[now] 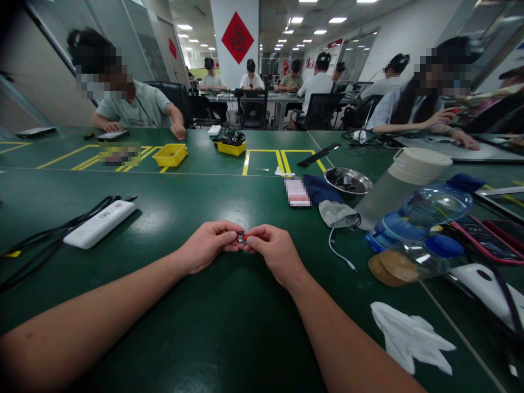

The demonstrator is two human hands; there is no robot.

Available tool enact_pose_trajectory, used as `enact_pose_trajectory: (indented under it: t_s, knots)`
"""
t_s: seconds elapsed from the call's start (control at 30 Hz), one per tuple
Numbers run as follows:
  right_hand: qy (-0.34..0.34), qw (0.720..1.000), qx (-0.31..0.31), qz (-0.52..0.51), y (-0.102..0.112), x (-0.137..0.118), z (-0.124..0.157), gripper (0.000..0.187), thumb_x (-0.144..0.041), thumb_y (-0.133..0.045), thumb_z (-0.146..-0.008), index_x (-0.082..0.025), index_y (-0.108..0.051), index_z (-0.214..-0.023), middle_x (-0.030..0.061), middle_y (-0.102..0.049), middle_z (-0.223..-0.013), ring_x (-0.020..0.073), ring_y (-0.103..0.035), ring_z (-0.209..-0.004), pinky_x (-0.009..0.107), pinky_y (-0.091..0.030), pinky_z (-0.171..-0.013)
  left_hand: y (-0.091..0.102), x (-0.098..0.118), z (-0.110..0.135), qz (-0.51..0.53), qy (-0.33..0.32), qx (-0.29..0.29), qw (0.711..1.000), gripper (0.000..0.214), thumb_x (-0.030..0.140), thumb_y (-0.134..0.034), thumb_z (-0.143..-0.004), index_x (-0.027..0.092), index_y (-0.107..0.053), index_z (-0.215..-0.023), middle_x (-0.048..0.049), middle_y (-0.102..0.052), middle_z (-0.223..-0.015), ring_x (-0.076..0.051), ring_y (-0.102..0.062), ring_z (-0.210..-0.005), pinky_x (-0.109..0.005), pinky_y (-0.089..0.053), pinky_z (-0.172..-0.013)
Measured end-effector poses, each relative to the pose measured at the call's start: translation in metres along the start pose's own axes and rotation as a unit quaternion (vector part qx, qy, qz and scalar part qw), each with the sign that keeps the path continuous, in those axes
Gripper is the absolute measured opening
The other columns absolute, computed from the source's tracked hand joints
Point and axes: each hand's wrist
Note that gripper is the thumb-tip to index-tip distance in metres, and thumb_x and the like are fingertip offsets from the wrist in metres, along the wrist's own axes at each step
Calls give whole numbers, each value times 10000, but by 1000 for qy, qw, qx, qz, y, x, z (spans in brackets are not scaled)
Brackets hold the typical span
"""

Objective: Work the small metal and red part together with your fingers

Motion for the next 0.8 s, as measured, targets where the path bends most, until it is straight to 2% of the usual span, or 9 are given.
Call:
enact_pose_trajectory:
  t_s: [0.5, 0.63, 0.8]
  knots:
    - [8, 1000, -11, -23, 0, 2, -1, 143, -232, -713, -732, -160, -679, -851, 34, -701, -767, 140, -655, -672, 298, -506, -668, 0, -1, 1, -16, -29, -26, 999, 290, 169, -677, -792, 125, -633, -1075, -87, -681, -975, -142, -683, -833, -256, -538, -773]
    - [9, 999, -3, -36, -1, 3, -1, 207, -233, -708, -731, -169, -682, -927, 33, -704, -818, 140, -657, -679, 305, -507, -675, -1, 1, 1, -21, -31, -32, 999, 286, 174, -640, -823, 135, -616, -1106, -90, -685, -982, -153, -691, -842, -255, -544, -758]
    - [-2, 1000, -15, -23, 1, 2, 0, 217, -274, -710, -738, -160, -699, -922, 54, -719, -808, 177, -678, -756, 351, -512, -767, -1, 1, 0, 0, -19, -16, 1000, 247, 181, -636, -827, 137, -627, -1069, -82, -697, -959, -167, -700, -864, -255, -549, -764]
Point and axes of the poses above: each hand's wrist, its own z-axis away from the middle knuckle, its own y-axis out of the back of the hand, x = y × z
